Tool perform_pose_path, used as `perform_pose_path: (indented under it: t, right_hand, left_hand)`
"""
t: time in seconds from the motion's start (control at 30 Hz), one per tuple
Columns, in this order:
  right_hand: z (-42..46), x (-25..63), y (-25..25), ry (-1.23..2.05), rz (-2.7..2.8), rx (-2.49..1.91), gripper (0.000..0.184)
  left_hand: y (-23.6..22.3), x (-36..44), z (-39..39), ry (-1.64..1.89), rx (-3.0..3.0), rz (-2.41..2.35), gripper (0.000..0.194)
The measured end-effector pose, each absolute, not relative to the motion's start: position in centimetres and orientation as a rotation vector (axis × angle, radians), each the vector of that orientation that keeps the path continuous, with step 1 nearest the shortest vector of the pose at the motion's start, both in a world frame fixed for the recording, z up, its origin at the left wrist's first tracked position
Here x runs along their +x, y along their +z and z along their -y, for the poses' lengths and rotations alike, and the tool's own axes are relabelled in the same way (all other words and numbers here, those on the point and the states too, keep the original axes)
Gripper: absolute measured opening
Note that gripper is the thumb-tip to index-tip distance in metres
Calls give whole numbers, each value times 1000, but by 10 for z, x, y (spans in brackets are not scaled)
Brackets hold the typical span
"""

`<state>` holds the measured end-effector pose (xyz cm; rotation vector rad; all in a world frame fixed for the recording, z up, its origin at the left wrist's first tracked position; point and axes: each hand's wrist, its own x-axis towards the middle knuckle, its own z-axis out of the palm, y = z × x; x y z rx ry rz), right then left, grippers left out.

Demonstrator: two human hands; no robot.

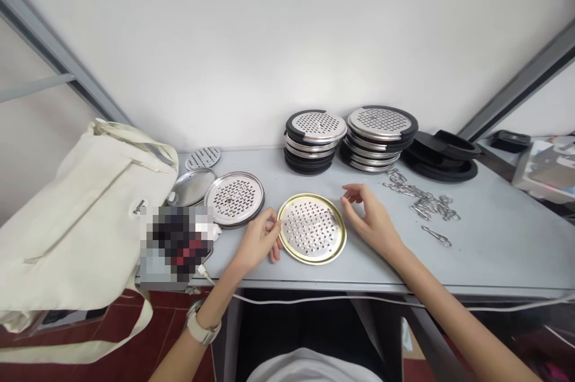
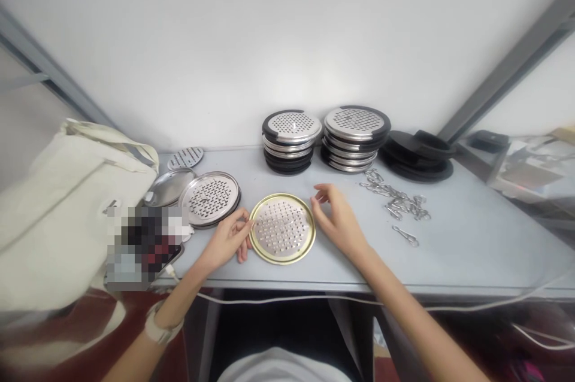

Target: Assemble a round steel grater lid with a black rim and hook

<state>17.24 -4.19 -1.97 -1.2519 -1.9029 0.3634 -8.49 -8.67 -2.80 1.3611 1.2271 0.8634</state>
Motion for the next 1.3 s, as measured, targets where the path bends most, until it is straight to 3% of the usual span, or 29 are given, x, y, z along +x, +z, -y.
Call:
perform_pose_path:
  t: [0.2,0.53,0.9,1.07,1.2,1.3]
  right_hand:
    - [44,169,-19,696,2018,-1256,22]
    - [41,173,-25,603,1914,-1418,26]
    - [40,170,-34,352,1938,-1784,42]
    - [34,177,-43,302,1794,-1551,17]
    - [29,183,-48,319,1789,-1424,20]
    - [31,181,-44,342,1816,-1477,33]
  left_hand:
    - [-19,-82,91,930,1448,-1237,28]
    - [-5,-86,92,976,1554,-1464,26]
    - [26,-140,117,887,1793,-1779,21]
    - [23,-158,111,847,2101,-1905,19]
    - [21,-160,107,684,2279,-1897,22]
    - [20,-158,106,650,2325,-1909,21]
